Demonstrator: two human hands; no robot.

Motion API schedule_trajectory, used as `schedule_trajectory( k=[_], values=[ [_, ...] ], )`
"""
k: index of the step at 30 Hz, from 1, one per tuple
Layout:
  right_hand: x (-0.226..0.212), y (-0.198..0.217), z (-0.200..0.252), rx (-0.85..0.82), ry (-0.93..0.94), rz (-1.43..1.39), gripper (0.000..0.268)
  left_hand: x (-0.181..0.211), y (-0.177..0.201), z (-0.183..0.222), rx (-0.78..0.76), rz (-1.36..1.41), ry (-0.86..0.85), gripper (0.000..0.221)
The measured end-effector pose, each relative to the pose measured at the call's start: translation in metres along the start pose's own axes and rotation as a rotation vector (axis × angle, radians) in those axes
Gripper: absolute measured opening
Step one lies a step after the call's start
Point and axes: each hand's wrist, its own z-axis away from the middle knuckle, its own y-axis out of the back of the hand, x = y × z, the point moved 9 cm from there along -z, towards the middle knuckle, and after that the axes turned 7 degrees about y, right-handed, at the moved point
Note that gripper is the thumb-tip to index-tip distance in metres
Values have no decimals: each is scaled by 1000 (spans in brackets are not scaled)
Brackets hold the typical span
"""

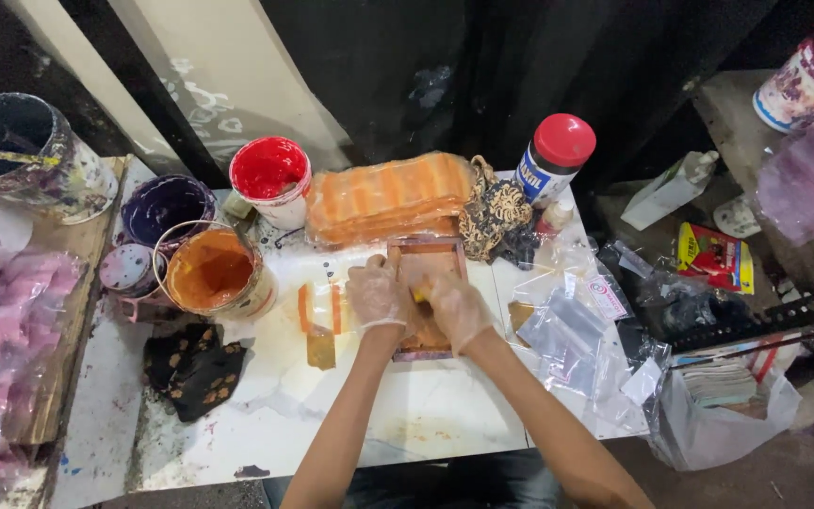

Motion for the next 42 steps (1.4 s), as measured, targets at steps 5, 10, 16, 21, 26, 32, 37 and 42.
schedule_trajectory(
  k=[5, 10, 16, 21, 26, 32, 37, 42],
  values=[
    [-18, 21, 53, -389, -73, -122, 28, -5, -37, -8, -6, -72, -111, 27],
    [-7, -6, 81, -275, -146, -68, 20, -7, -39, -10, -1, -128, -119, 33],
    [69, 24, 3, -355, -553, -229, 18, 6, 0, -1, -39, -85, -33, 30],
    [80, -38, 0, -218, -410, -221, 19, -6, -31, -15, -105, -118, -12, 23],
    [47, -71, 30, -168, -336, -262, 25, -9, -34, -27, -65, 5, 100, 22],
    [-5, 31, 50, -281, -299, -426, 24, -19, -35, -33, -31, 108, 199, 30],
    [-27, 48, 37, -565, -114, -49, 12, -21, -33, -22, -14, 99, 168, 28],
    [42, 35, -14, -362, -491, -258, 51, -7, 4, -10, -8, 66, 122, 24]
  ],
)
